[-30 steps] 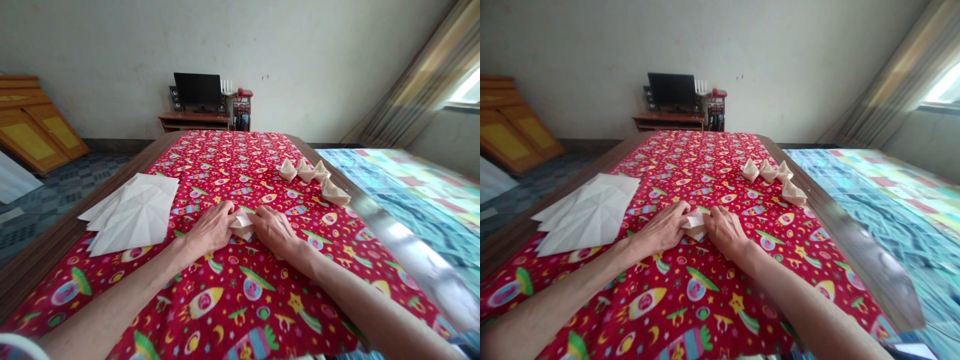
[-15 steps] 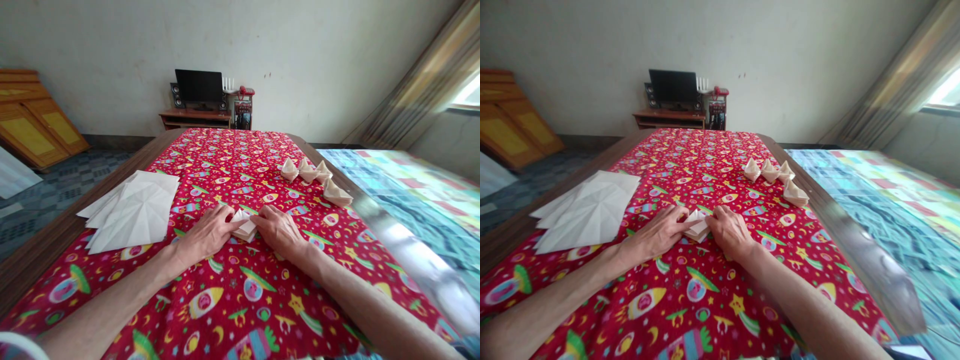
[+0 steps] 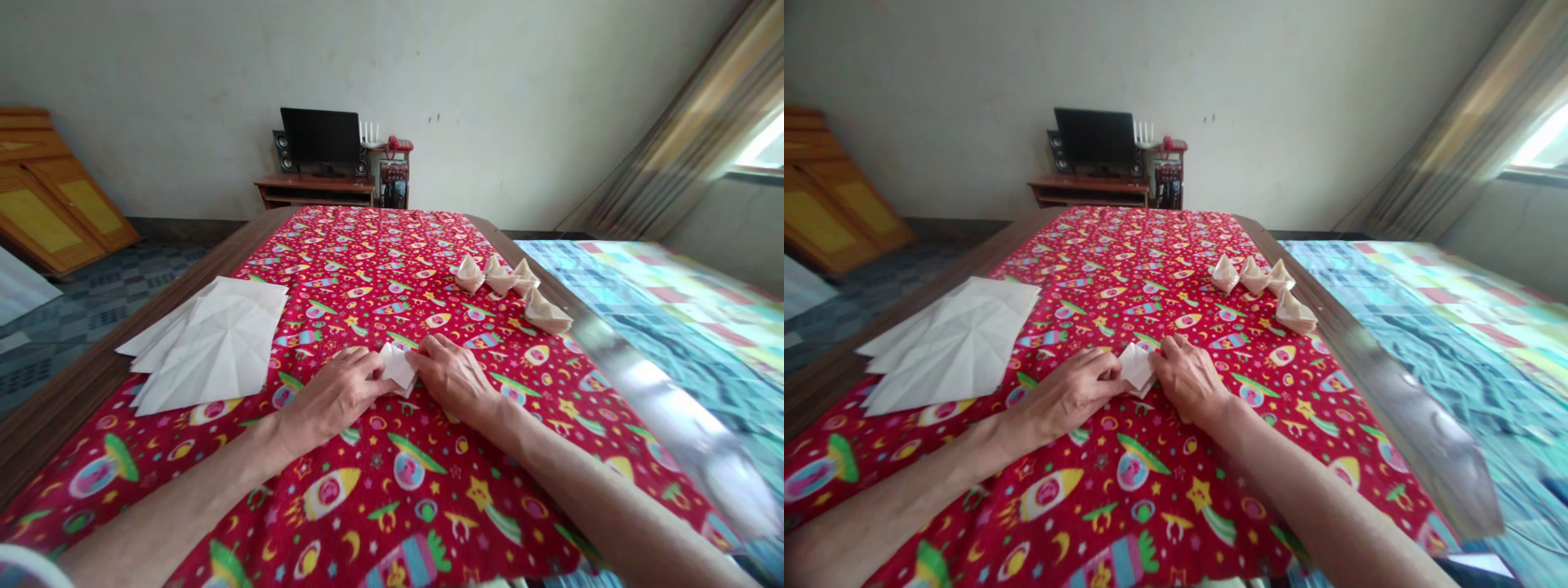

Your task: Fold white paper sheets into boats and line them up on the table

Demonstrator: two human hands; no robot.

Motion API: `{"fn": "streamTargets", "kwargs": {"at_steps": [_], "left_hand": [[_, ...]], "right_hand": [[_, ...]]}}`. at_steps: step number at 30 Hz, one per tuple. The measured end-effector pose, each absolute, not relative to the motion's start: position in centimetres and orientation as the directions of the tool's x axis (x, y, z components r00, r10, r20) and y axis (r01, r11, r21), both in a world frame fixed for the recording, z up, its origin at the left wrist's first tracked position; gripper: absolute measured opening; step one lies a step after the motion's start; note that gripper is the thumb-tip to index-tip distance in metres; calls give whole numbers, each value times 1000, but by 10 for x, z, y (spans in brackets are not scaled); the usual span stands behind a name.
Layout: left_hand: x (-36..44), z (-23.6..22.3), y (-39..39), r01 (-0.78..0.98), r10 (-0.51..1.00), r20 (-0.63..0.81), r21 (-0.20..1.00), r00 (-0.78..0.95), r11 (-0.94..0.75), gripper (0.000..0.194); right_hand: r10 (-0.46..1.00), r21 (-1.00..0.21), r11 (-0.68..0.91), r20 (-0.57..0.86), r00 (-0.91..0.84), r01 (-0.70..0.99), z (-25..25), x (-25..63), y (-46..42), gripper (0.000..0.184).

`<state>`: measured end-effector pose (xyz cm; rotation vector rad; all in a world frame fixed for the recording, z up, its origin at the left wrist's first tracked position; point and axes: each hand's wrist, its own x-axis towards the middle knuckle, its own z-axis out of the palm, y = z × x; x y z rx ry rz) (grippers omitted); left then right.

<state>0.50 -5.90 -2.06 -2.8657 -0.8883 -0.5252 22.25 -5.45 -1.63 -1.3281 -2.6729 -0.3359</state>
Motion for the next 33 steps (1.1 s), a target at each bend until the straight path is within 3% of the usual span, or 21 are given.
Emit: {"fn": "streamTargets", "kwargs": {"at_steps": [5,8,16,19,26,33], "left_hand": [[2,-24,-58,593,591,399,133,701,-794,23],[0,-26,-59,591,600,435,175,672,-788,23],[1,-30,-59,644,672,468,249,574,-723,16],[2,-32,-57,688,747,435,321,503,-650,12],[4,-30,-56,776,847,341,358,408,-518,15],[11,-21,-60,847,876,304,272,374,-456,18]], "right_hand": [[573,180,746,315,-756,641,-16,228,-55,22],[524,128,795,347,-778,593,-18,230,-52,22],[664,-372,748,385,-642,551,-27,234,-38,24],[743,-463,667,352,-569,585,-27,235,-37,23],[816,-389,577,305,-491,718,-25,230,-40,23],[867,-317,490,277,-415,812,-23,225,-42,23]]}}
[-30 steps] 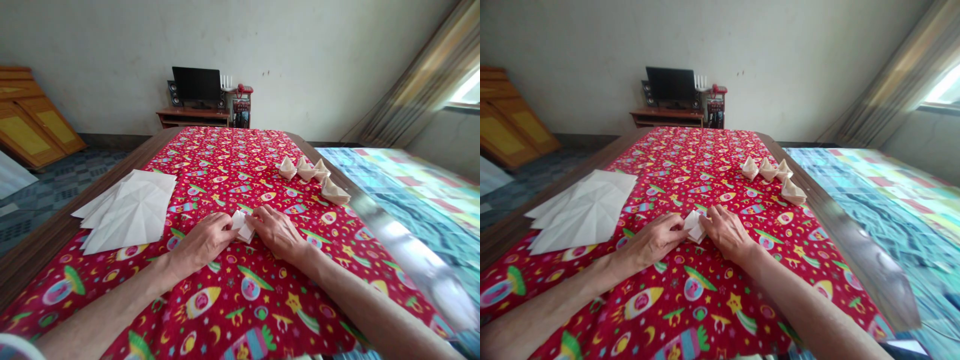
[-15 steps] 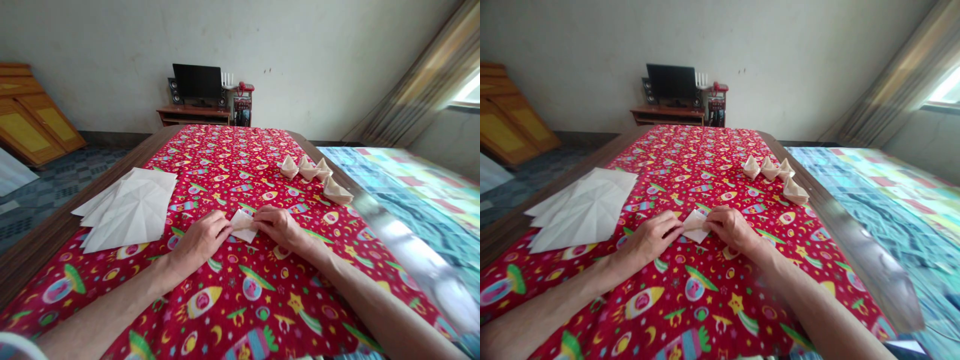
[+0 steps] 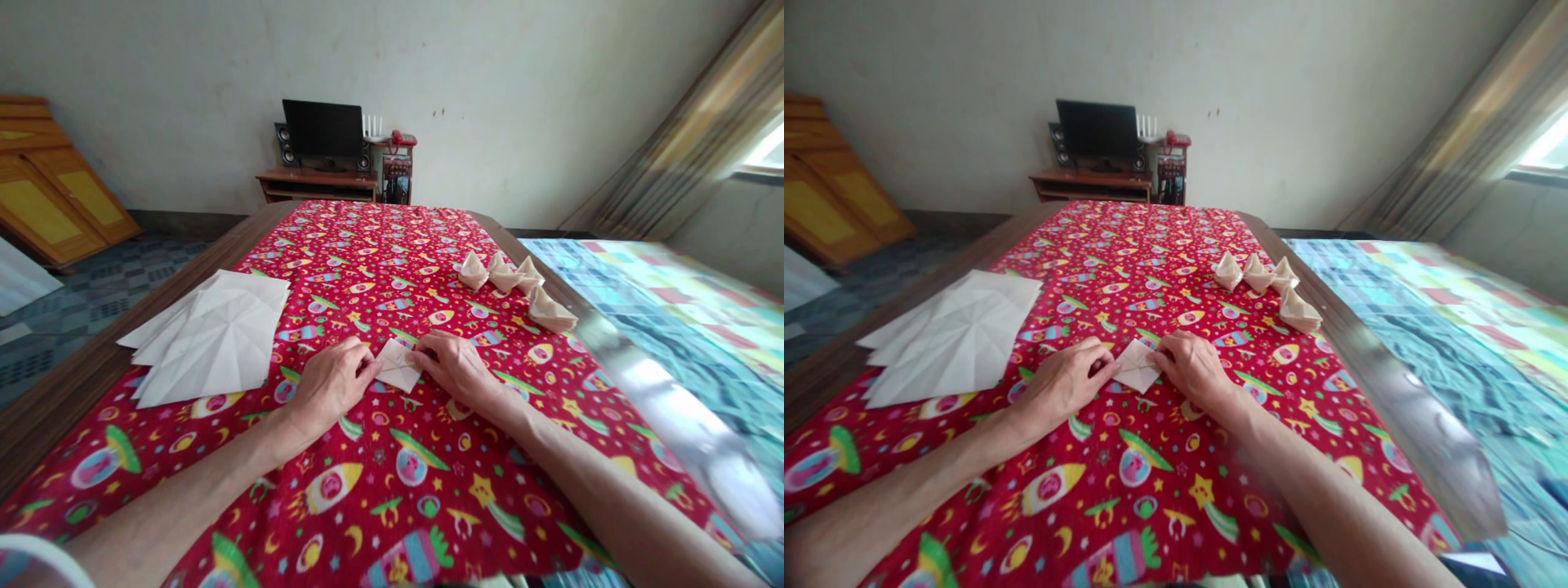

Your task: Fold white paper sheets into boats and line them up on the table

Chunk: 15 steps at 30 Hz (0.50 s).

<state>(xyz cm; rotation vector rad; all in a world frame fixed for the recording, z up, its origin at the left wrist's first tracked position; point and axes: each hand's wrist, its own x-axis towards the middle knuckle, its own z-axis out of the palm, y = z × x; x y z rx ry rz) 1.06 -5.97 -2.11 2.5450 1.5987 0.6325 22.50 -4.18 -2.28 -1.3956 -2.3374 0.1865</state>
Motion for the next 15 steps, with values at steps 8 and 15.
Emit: {"fn": "streamTargets", "kwargs": {"at_steps": [8,15], "left_hand": [[15,-18,-61,902,883,302,130,360,-412,21],[12,-20,-59,902,868,325,90,374,-422,26]], "right_hand": [[892,-176,432,231,-389,885,-20,221,-43,28],[900,-122,409,215,-378,904,-18,219,-44,28]]}}
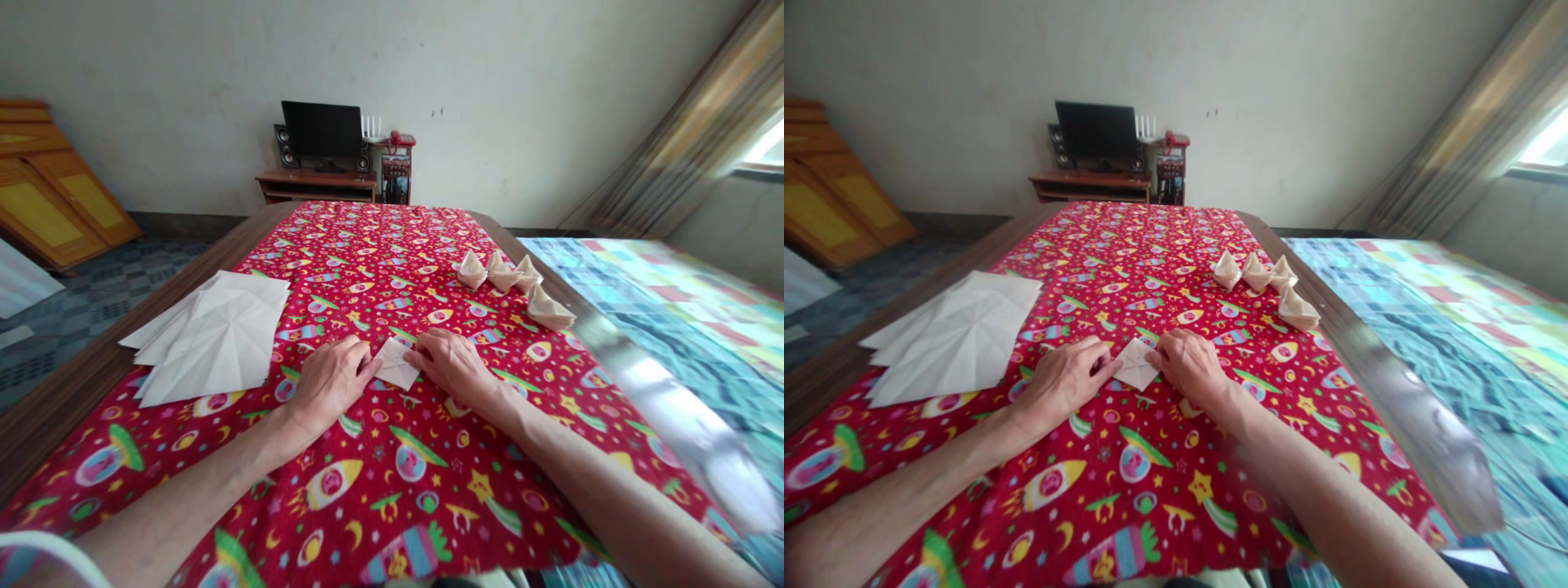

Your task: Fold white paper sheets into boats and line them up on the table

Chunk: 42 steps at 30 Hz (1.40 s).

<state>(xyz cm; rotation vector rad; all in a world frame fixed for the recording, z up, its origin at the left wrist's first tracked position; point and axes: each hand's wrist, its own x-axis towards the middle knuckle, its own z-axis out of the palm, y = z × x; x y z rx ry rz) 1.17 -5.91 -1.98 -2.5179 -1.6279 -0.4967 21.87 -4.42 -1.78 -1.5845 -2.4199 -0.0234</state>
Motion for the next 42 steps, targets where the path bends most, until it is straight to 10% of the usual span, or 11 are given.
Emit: {"fn": "streamTargets", "kwargs": {"at_steps": [11,20,35,42], "left_hand": [[6,-29,-60,615,590,356,52,725,-787,40],[-1,-30,-65,609,593,300,49,747,-792,53],[-15,-20,-68,677,663,238,30,710,-735,52],[-24,-35,-52,628,650,410,208,640,-750,45]], "right_hand": [[885,-155,428,269,-379,890,-25,220,-44,26],[785,-132,539,438,-439,832,-19,220,-52,7],[917,-328,372,274,-290,868,-29,235,-38,17],[925,-345,368,232,-301,863,-25,238,-37,18]]}}
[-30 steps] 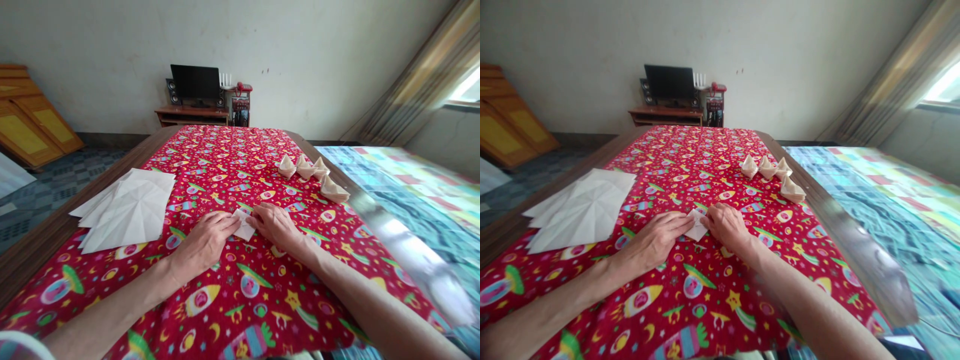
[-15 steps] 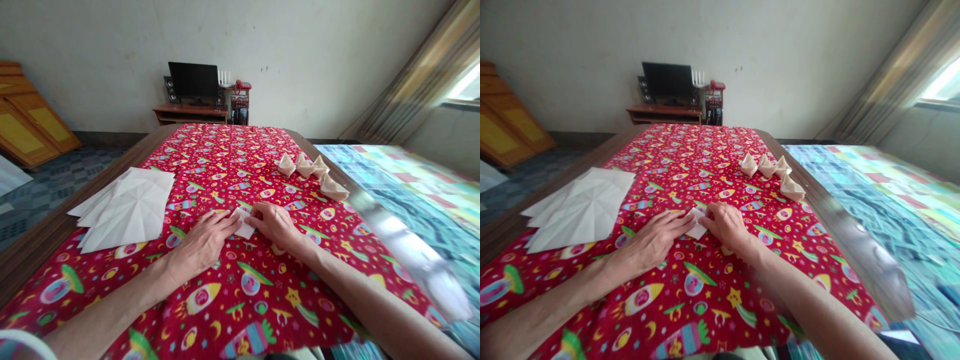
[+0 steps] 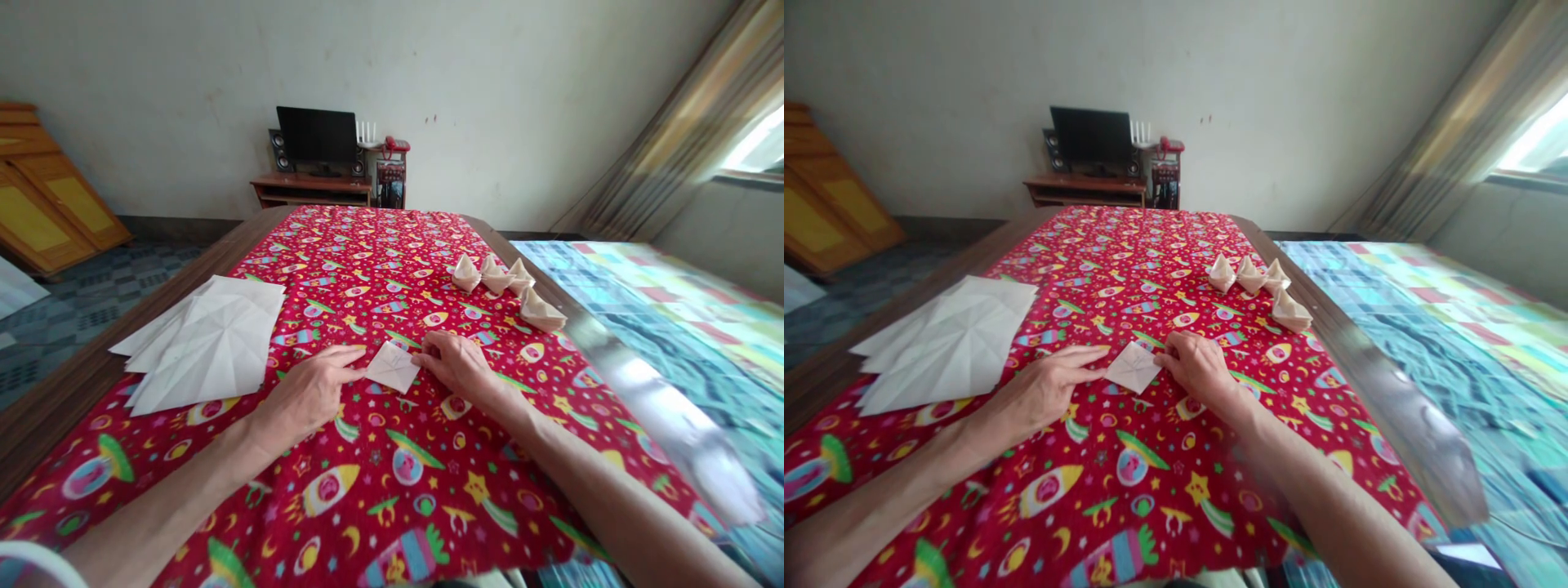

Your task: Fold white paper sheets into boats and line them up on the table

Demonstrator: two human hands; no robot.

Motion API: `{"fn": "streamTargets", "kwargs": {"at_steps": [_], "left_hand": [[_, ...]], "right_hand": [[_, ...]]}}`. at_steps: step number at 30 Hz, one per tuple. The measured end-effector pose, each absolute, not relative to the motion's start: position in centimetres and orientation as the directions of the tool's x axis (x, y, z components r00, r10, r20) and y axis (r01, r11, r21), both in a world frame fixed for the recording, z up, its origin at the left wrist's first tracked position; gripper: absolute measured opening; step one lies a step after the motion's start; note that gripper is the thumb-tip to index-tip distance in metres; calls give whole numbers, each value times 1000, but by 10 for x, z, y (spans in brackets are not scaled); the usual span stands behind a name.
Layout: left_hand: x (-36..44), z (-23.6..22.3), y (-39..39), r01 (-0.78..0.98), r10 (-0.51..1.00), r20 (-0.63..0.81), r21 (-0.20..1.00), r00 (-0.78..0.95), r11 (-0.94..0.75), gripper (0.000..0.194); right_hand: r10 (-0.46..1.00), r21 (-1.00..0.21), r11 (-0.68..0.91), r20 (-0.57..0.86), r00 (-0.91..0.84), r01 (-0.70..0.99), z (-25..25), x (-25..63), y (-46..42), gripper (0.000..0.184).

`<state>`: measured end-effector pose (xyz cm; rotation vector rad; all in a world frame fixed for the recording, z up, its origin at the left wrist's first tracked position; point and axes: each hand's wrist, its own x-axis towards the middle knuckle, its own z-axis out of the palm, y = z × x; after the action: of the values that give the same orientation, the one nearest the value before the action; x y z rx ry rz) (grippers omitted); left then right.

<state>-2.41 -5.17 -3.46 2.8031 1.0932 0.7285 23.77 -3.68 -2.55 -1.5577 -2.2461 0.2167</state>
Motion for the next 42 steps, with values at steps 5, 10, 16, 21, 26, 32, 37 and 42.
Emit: {"fn": "streamTargets", "kwargs": {"at_steps": [5,10,16,21,26,32,37,42], "left_hand": [[-11,-32,-49,704,738,496,305,457,-641,27],[8,-29,-47,790,795,423,245,435,-562,24],[16,-25,-35,759,886,272,457,377,-463,30],[18,-13,-39,633,911,259,658,320,-409,35],[21,-12,-45,512,888,354,726,292,-458,29],[24,-22,-47,298,916,297,879,271,-373,50],[20,-17,-45,123,921,171,966,351,-226,42],[11,-16,-39,200,933,170,949,318,-242,49]], "right_hand": [[861,-367,502,299,-412,783,-21,230,-41,11],[782,-214,611,313,-538,763,-19,222,-47,22],[753,-183,631,379,-538,754,-12,212,-59,32],[783,-70,559,373,-498,826,-9,192,-72,29],[799,-266,524,484,-358,809,-2,192,-69,27],[927,-848,357,373,-39,393,4,202,-56,20],[984,-970,178,171,-56,168,-4,202,-49,23],[972,-844,235,210,-105,482,-13,204,-50,14]]}}
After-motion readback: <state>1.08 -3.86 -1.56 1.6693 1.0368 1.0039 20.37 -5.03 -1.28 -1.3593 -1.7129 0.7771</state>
